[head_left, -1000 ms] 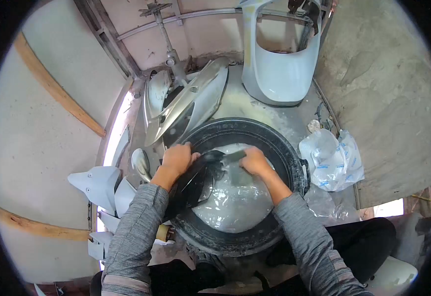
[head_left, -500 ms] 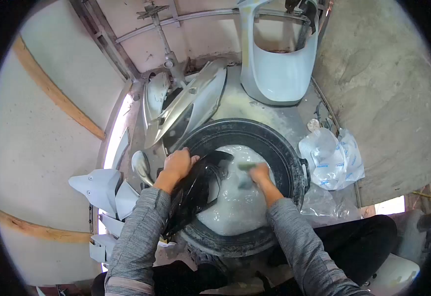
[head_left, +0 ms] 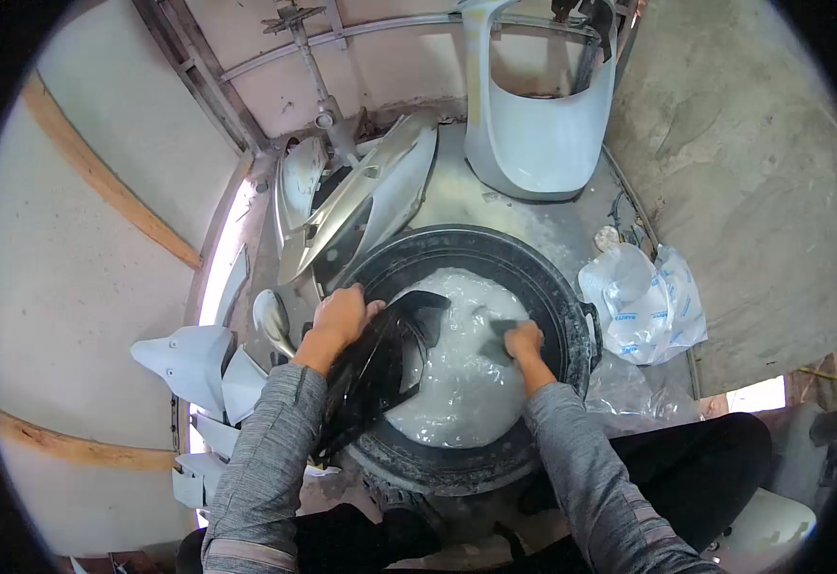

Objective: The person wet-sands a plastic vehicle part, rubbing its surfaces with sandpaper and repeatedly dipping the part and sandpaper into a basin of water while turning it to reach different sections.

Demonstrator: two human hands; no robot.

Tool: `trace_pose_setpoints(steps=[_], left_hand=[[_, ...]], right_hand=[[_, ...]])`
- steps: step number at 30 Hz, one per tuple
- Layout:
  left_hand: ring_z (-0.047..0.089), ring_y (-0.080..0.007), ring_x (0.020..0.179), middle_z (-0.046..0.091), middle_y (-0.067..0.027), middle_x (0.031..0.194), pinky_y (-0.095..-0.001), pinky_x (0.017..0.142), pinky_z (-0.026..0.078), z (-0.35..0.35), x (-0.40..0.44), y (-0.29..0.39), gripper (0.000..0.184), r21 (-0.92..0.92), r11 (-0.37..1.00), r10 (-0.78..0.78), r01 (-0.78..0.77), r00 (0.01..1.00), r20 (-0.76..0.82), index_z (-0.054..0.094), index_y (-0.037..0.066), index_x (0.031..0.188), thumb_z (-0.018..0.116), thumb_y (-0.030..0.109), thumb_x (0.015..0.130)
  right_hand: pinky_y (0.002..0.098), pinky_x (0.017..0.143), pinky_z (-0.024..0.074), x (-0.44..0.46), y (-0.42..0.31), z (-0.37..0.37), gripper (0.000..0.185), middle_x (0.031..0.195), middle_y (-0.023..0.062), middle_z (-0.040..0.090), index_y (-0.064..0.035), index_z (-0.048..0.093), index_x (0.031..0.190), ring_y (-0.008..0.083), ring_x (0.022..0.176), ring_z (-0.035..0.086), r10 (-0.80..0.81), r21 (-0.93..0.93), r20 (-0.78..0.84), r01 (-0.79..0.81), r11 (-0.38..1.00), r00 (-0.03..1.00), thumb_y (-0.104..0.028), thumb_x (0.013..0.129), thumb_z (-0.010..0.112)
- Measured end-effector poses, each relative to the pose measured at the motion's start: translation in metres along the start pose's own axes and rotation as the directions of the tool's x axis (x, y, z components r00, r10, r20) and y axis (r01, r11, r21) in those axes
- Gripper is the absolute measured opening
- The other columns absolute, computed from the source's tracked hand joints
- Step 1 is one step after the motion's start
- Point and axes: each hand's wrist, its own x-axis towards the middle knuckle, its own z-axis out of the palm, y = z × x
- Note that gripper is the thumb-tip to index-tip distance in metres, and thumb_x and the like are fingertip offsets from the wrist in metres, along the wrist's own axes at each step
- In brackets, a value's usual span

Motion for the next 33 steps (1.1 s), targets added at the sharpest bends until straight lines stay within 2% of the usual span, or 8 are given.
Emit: trace_pose_setpoints(steps=[4,6,14,19,23,27,30,33], left_hand=[[0.065,-0.0410,0.108,0.069,-0.0253,0.110,-0.0504,0.093,0.051,-0.004,-0.004,-0.001,0.058,0.019,0.999,0.029,-0.029,0.999,0.032,0.066,0.000,0.110,0.063,0.054,0.090],[0.065,-0.0407,0.108,0.069,-0.0252,0.110,-0.0502,0.093,0.051,-0.002,-0.002,-0.003,0.058,0.022,0.999,0.048,-0.049,0.999,0.025,0.067,0.001,0.110,0.064,0.055,0.090],[0.066,-0.0421,0.103,0.070,-0.0259,0.103,-0.0497,0.090,0.052,0.014,0.003,-0.005,0.058,0.020,0.999,0.045,-0.045,0.999,0.015,0.067,-0.002,0.106,0.062,0.054,0.092],[0.066,-0.0430,0.103,0.069,-0.0276,0.104,-0.0506,0.090,0.051,0.017,0.000,-0.006,0.058,0.014,0.999,0.052,-0.051,0.999,-0.005,0.068,-0.003,0.105,0.063,0.053,0.091],[0.064,-0.0422,0.111,0.067,-0.0287,0.113,-0.0474,0.096,0.050,0.017,0.001,-0.005,0.068,-0.067,0.998,0.001,0.008,0.992,0.127,0.068,-0.006,0.110,0.068,0.057,0.085],[0.063,-0.0430,0.113,0.067,-0.0298,0.114,-0.0459,0.097,0.049,0.024,0.003,-0.013,0.070,-0.208,0.977,0.078,-0.049,0.988,0.134,0.067,-0.008,0.110,0.072,0.056,0.081],[0.063,-0.0432,0.112,0.066,-0.0305,0.114,-0.0458,0.097,0.049,0.030,0.009,-0.018,0.068,-0.275,0.956,0.144,-0.102,0.980,0.138,0.067,-0.007,0.111,0.074,0.052,0.080],[0.064,-0.0420,0.109,0.068,-0.0270,0.110,-0.0478,0.095,0.050,0.025,-0.004,0.002,0.061,-0.162,0.983,0.097,-0.086,0.993,0.062,0.068,-0.004,0.107,0.074,0.051,0.081]], right_hand=[[0.0430,0.098,0.0504,0.008,0.016,0.017,0.039,0.121,0.0259,0.066,0.0021,0.069,0.114,0.0400,0.117,0.063,0.120,0.052,-0.088,-0.116,0.992,0.989,-0.019,0.082,0.066],[0.0445,0.093,0.0532,0.023,0.014,0.032,0.031,0.112,0.0268,0.069,0.0032,0.072,0.103,0.0416,0.110,0.065,-0.011,-0.037,0.009,0.012,0.999,1.000,-0.018,0.080,0.071],[0.0356,0.072,0.0511,-0.057,-0.108,-0.032,0.033,0.089,0.0137,0.071,0.0092,0.070,0.105,0.0219,0.077,0.065,-0.468,0.618,0.221,0.249,0.746,0.855,0.001,0.073,0.068],[0.0358,0.073,0.0527,-0.016,-0.063,-0.006,0.032,0.088,0.0153,0.073,0.0061,0.072,0.101,0.0223,0.081,0.069,-0.257,0.320,0.154,0.198,0.927,0.954,-0.003,0.071,0.071],[0.0454,0.090,0.0536,0.000,0.001,0.008,0.032,0.109,0.0284,0.069,0.0040,0.072,0.102,0.0444,0.106,0.066,-0.159,0.022,-0.020,0.160,0.987,0.987,-0.010,0.074,0.067],[0.0464,0.094,0.0515,0.013,0.027,0.015,0.035,0.114,0.0276,0.068,0.0053,0.069,0.109,0.0409,0.109,0.066,-0.080,-0.071,0.023,0.081,0.994,0.997,-0.011,0.078,0.068],[0.0452,0.087,0.0527,0.003,0.000,0.003,0.037,0.110,0.0251,0.070,0.0053,0.070,0.109,0.0392,0.099,0.069,-0.128,0.156,0.000,0.126,0.980,0.992,-0.006,0.075,0.067],[0.0356,0.064,0.0484,0.002,-0.055,-0.029,0.033,0.084,0.0127,0.069,0.0055,0.072,0.103,0.0213,0.074,0.062,-0.366,0.530,0.377,0.126,0.839,0.851,0.000,0.071,0.067]])
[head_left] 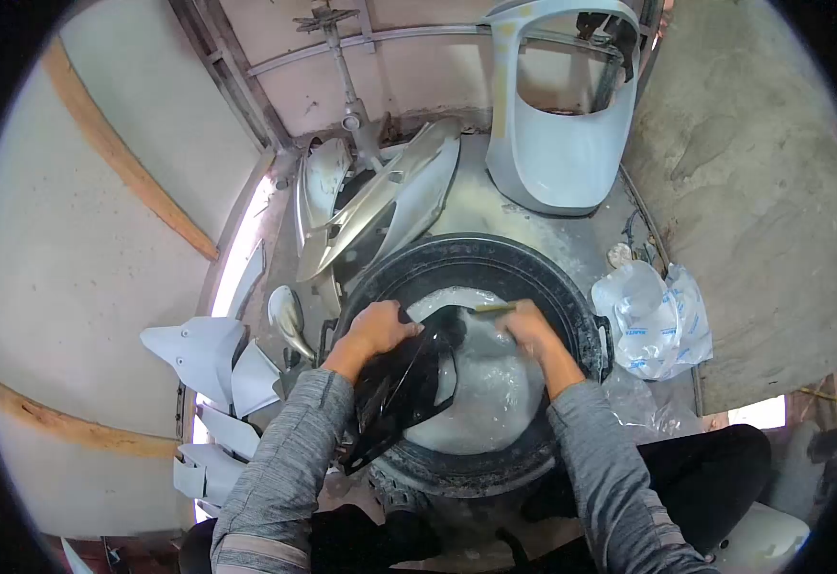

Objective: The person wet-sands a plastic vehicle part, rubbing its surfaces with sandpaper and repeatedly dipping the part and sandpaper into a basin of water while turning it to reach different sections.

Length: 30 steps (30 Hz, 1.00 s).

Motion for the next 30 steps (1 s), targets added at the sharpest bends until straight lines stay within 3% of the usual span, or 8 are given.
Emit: trace_pose_setpoints(steps=[5,7,9,10,11,15,23,30], left_hand=[[0.066,-0.0392,0.107,0.069,-0.0217,0.111,-0.0462,0.093,0.052,0.004,-0.007,0.020,0.053,0.090,0.995,-0.025,0.030,0.998,-0.052,0.068,0.001,0.110,0.072,0.045,0.083],[0.068,-0.0359,0.104,0.070,-0.0178,0.114,-0.0435,0.091,0.054,0.022,-0.013,0.017,0.040,0.115,0.991,0.091,-0.067,0.970,-0.224,0.068,0.010,0.116,0.069,0.034,0.084],[0.070,-0.0337,0.102,0.071,-0.0167,0.111,-0.0424,0.089,0.055,0.075,0.025,-0.013,0.033,-0.677,0.594,0.147,-0.435,0.886,-0.440,0.069,0.011,0.114,0.064,0.029,0.087],[0.070,-0.0337,0.102,0.071,-0.0167,0.111,-0.0424,0.089,0.055,0.079,0.024,-0.017,0.033,-0.678,0.592,0.147,-0.436,0.885,-0.441,0.069,0.011,0.114,0.064,0.029,0.087],[0.070,-0.0342,0.101,0.072,-0.0171,0.109,-0.0422,0.089,0.055,0.083,0.021,-0.022,0.032,-0.438,0.824,0.157,-0.359,0.888,-0.432,0.070,0.009,0.112,0.062,0.030,0.089],[0.071,-0.0369,0.098,0.072,-0.0200,0.104,-0.0435,0.088,0.055,0.010,-0.016,0.037,0.038,0.070,0.995,-0.054,0.071,0.973,-0.225,0.071,0.003,0.104,0.061,0.038,0.093],[0.065,-0.0455,0.102,0.069,-0.0291,0.106,-0.0502,0.090,0.051,0.024,-0.010,-0.016,0.057,-0.105,0.993,0.031,-0.049,0.985,-0.167,0.063,-0.006,0.116,0.064,0.046,0.091],[0.062,-0.0471,0.106,0.068,-0.0288,0.107,-0.0521,0.093,0.048,0.027,0.003,-0.019,0.047,-0.208,0.978,-0.009,-0.030,0.983,-0.183,0.069,0.000,0.104,0.050,0.043,0.100]], right_hand=[[0.0390,0.072,0.0538,-0.063,-0.157,0.054,0.030,0.081,0.0204,0.071,0.0001,0.075,0.097,0.0334,0.075,0.069,-0.518,-0.493,0.289,0.589,0.641,0.805,-0.004,0.069,0.068],[0.0423,0.080,0.0552,-0.085,-0.181,0.079,0.030,0.091,0.0251,0.070,-0.0024,0.075,0.099,0.0420,0.085,0.069,-0.537,-0.526,0.387,0.657,0.539,0.750,-0.005,0.070,0.066],[0.0435,0.082,0.0549,-0.103,-0.188,0.096,0.030,0.093,0.0249,0.070,-0.0033,0.075,0.099,0.0425,0.088,0.068,-0.577,-0.527,0.364,0.672,0.520,0.731,-0.004,0.071,0.065],[0.0447,0.084,0.0545,-0.108,-0.188,0.100,0.030,0.095,0.0247,0.070,-0.0043,0.076,0.098,0.0431,0.090,0.068,-0.614,-0.529,0.338,0.684,0.502,0.713,-0.003,0.071,0.064],[0.0447,0.084,0.0545,-0.110,-0.188,0.100,0.030,0.095,0.0247,0.070,-0.0043,0.076,0.098,0.0431,0.090,0.068,-0.614,-0.532,0.339,0.683,0.501,0.713,-0.003,0.071,0.064],[0.0453,0.087,0.0537,-0.107,-0.177,0.078,0.030,0.095,0.0247,0.070,-0.0032,0.075,0.099,0.0427,0.094,0.068,-0.505,-0.634,0.343,0.592,0.498,0.792,-0.001,0.072,0.062],[0.0464,0.086,0.0539,-0.096,-0.130,0.015,0.030,0.098,0.0257,0.070,-0.0064,0.076,0.102,0.0433,0.094,0.068,-0.357,-0.632,0.045,0.303,0.713,0.933,-0.005,0.076,0.062],[0.0405,0.081,0.0522,-0.082,-0.085,-0.003,0.033,0.091,0.0201,0.072,-0.0036,0.075,0.108,0.0324,0.087,0.069,-0.181,-0.579,0.060,0.182,0.795,0.982,-0.017,0.078,0.072]])
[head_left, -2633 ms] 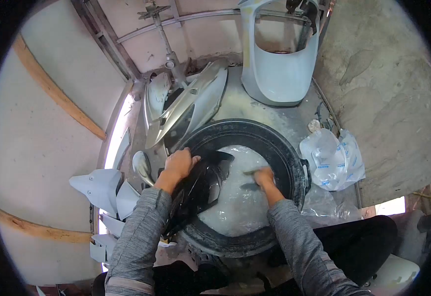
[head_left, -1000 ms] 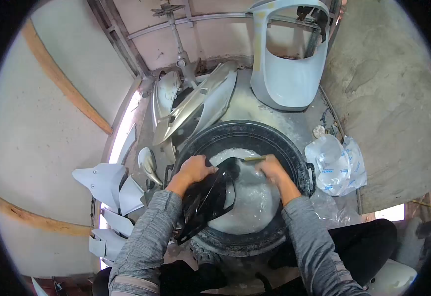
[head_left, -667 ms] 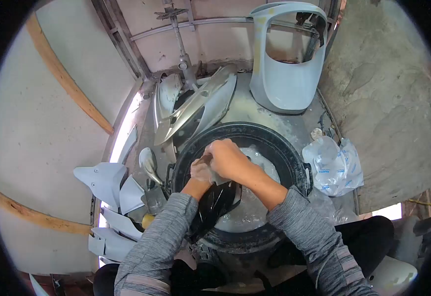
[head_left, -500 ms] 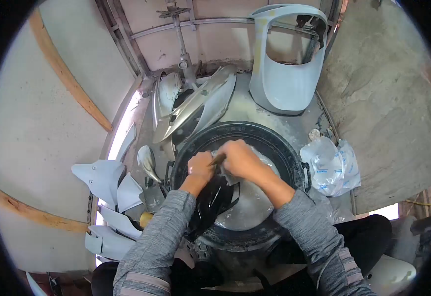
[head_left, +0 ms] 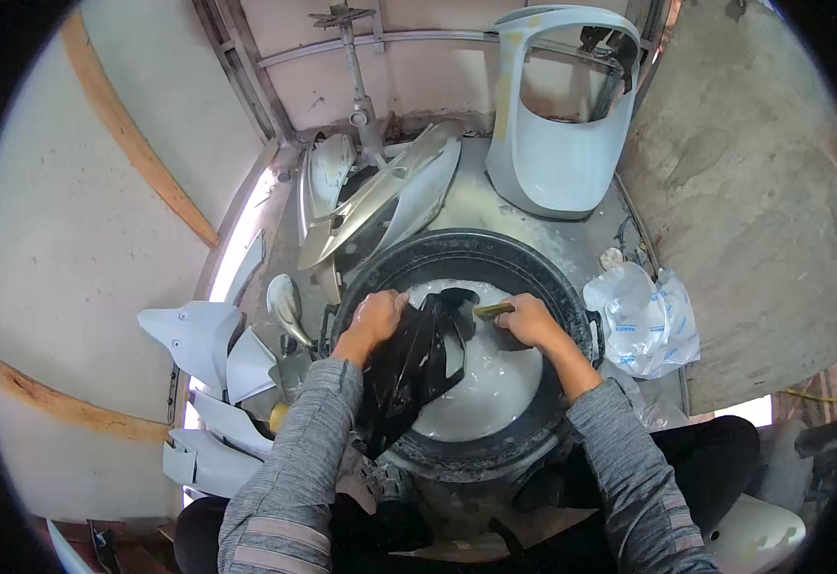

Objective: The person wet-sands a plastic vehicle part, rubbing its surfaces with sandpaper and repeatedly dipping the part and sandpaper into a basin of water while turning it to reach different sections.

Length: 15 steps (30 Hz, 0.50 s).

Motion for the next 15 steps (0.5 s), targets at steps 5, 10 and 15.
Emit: trace_pose_setpoints(steps=[5,10,15], left_hand=[[0.064,-0.0451,0.105,0.069,-0.0261,0.108,-0.0524,0.094,0.049,-0.020,0.000,0.026,0.048,0.124,0.989,-0.087,0.087,0.996,-0.003,0.070,0.001,0.105,0.053,0.045,0.098],[0.068,-0.0417,0.096,0.071,-0.0247,0.102,-0.0463,0.086,0.051,-0.028,0.010,0.048,0.039,0.098,0.995,0.033,-0.012,0.977,-0.210,0.070,0.000,0.101,0.065,0.037,0.089],[0.069,-0.0347,0.083,0.070,-0.0184,0.087,-0.0448,0.077,0.052,-0.008,-0.035,0.150,0.031,-0.443,0.879,-0.065,-0.179,0.873,-0.483,0.068,-0.001,0.096,0.067,0.030,0.090]], right_hand=[[0.0379,0.079,0.0518,0.002,0.018,0.008,0.031,0.090,0.0178,0.074,-0.0021,0.075,0.107,0.0266,0.084,0.070,0.034,0.005,-0.005,-0.034,0.999,0.999,-0.015,0.079,0.073],[0.0449,0.087,0.0519,-0.003,0.030,0.026,0.032,0.100,0.0256,0.071,-0.0036,0.075,0.107,0.0404,0.098,0.069,0.098,0.042,-0.024,-0.097,0.994,0.995,-0.020,0.080,0.069],[0.0459,0.095,0.0504,0.009,0.085,0.055,0.036,0.112,0.0268,0.069,-0.0014,0.073,0.108,0.0419,0.108,0.066,0.172,-0.076,-0.186,-0.188,0.979,0.968,-0.023,0.080,0.068]])
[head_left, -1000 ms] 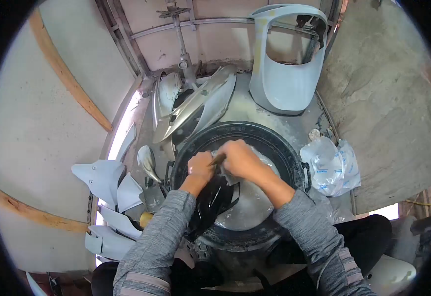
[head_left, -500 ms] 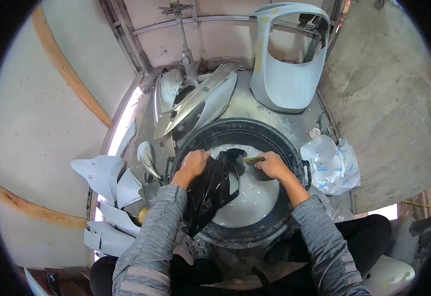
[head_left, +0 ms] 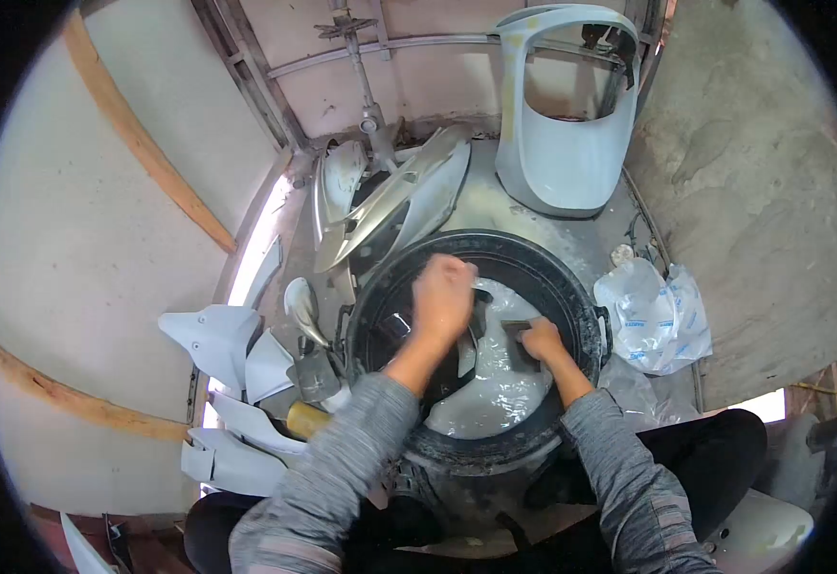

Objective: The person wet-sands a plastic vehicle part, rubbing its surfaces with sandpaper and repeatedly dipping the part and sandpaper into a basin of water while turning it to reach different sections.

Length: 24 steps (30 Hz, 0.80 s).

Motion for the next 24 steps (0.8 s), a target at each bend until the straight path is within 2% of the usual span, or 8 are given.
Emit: trace_pose_setpoints(steps=[5,6,7,10,11,15,17,24], left_hand=[[0.060,-0.0275,0.064,0.062,-0.0184,0.065,-0.0456,0.063,0.045,0.101,-0.125,-0.074,0.046,-0.142,0.889,-0.392,0.435,0.884,0.255,0.064,-0.005,0.077,0.063,0.039,0.090],[0.059,-0.0270,0.064,0.061,-0.0168,0.063,-0.0441,0.062,0.045,0.110,-0.142,-0.083,0.042,-0.182,0.630,-0.694,0.755,0.652,0.305,0.065,-0.003,0.077,0.066,0.038,0.088],[0.059,-0.0270,0.064,0.061,-0.0168,0.063,-0.0441,0.062,0.045,0.109,-0.149,-0.087,0.042,-0.186,0.630,-0.694,0.754,0.654,0.303,0.065,-0.003,0.077,0.066,0.038,0.088],[0.062,-0.0269,0.074,0.064,-0.0145,0.076,-0.0384,0.070,0.050,0.102,-0.167,-0.113,0.032,-0.496,0.097,-0.933,0.863,0.252,0.256,0.065,-0.001,0.092,0.075,0.028,0.082],[0.060,-0.0220,0.078,0.061,-0.0095,0.085,-0.0336,0.070,0.050,0.103,-0.172,-0.132,0.028,-0.705,0.151,-0.927,0.693,0.347,0.143,0.064,0.003,0.098,0.075,0.024,0.083],[0.057,-0.0231,0.102,0.058,-0.0098,0.108,-0.0332,0.090,0.053,0.054,-0.164,-0.089,0.041,-0.969,0.060,-0.892,0.238,0.449,0.055,0.058,0.002,0.119,0.074,0.024,0.089],[0.056,-0.0264,0.108,0.057,-0.0110,0.114,-0.0373,0.096,0.052,0.042,-0.158,-0.087,0.046,-0.975,0.022,-0.874,0.220,0.478,0.088,0.055,0.000,0.124,0.073,0.026,0.091],[0.050,-0.0370,0.127,0.048,-0.0187,0.132,-0.0482,0.109,0.047,0.022,-0.144,-0.084,0.047,-0.967,-0.016,-0.698,0.254,0.689,0.193,0.047,-0.004,0.131,0.064,0.025,0.099]], right_hand=[[0.0451,0.095,0.0497,-0.001,0.004,-0.021,0.045,0.116,0.0268,0.068,-0.0023,0.071,0.116,0.0412,0.110,0.066,0.102,0.199,0.125,-0.126,0.972,0.987,-0.030,0.080,0.072],[0.0451,0.095,0.0497,0.004,0.011,-0.019,0.045,0.116,0.0268,0.068,-0.0023,0.071,0.116,0.0412,0.110,0.066,0.095,0.196,0.125,-0.118,0.973,0.988,-0.030,0.080,0.072],[0.0450,0.094,0.0500,0.008,0.021,-0.010,0.045,0.116,0.0271,0.068,-0.0017,0.071,0.115,0.0412,0.110,0.066,0.102,0.289,0.161,-0.146,0.946,0.982,-0.031,0.081,0.071],[0.0423,0.084,0.0513,0.018,0.048,0.018,0.040,0.106,0.0209,0.070,0.0021,0.070,0.114,0.0325,0.098,0.067,0.086,0.336,0.190,-0.147,0.930,0.978,-0.025,0.085,0.068],[0.0398,0.074,0.0522,0.025,0.060,0.032,0.034,0.096,0.0144,0.073,0.0051,0.069,0.113,0.0238,0.086,0.068,0.063,0.290,0.181,-0.114,0.950,0.981,-0.019,0.089,0.066],[0.0406,0.087,0.0528,-0.003,0.041,0.035,0.045,0.111,0.0242,0.070,0.0048,0.065,0.121,0.0333,0.099,0.070,0.139,0.091,0.190,-0.159,0.983,0.972,-0.025,0.087,0.068],[0.0466,0.100,0.0490,-0.011,0.031,0.038,0.040,0.125,0.0288,0.063,0.0022,0.066,0.119,0.0430,0.118,0.061,0.236,-0.147,0.225,-0.206,0.967,0.945,-0.022,0.088,0.059],[0.0475,0.102,0.0480,-0.020,0.031,0.033,0.037,0.129,0.0255,0.062,-0.0002,0.066,0.121,0.0424,0.123,0.058,0.243,-0.153,0.147,-0.220,0.963,0.959,-0.016,0.090,0.056]])
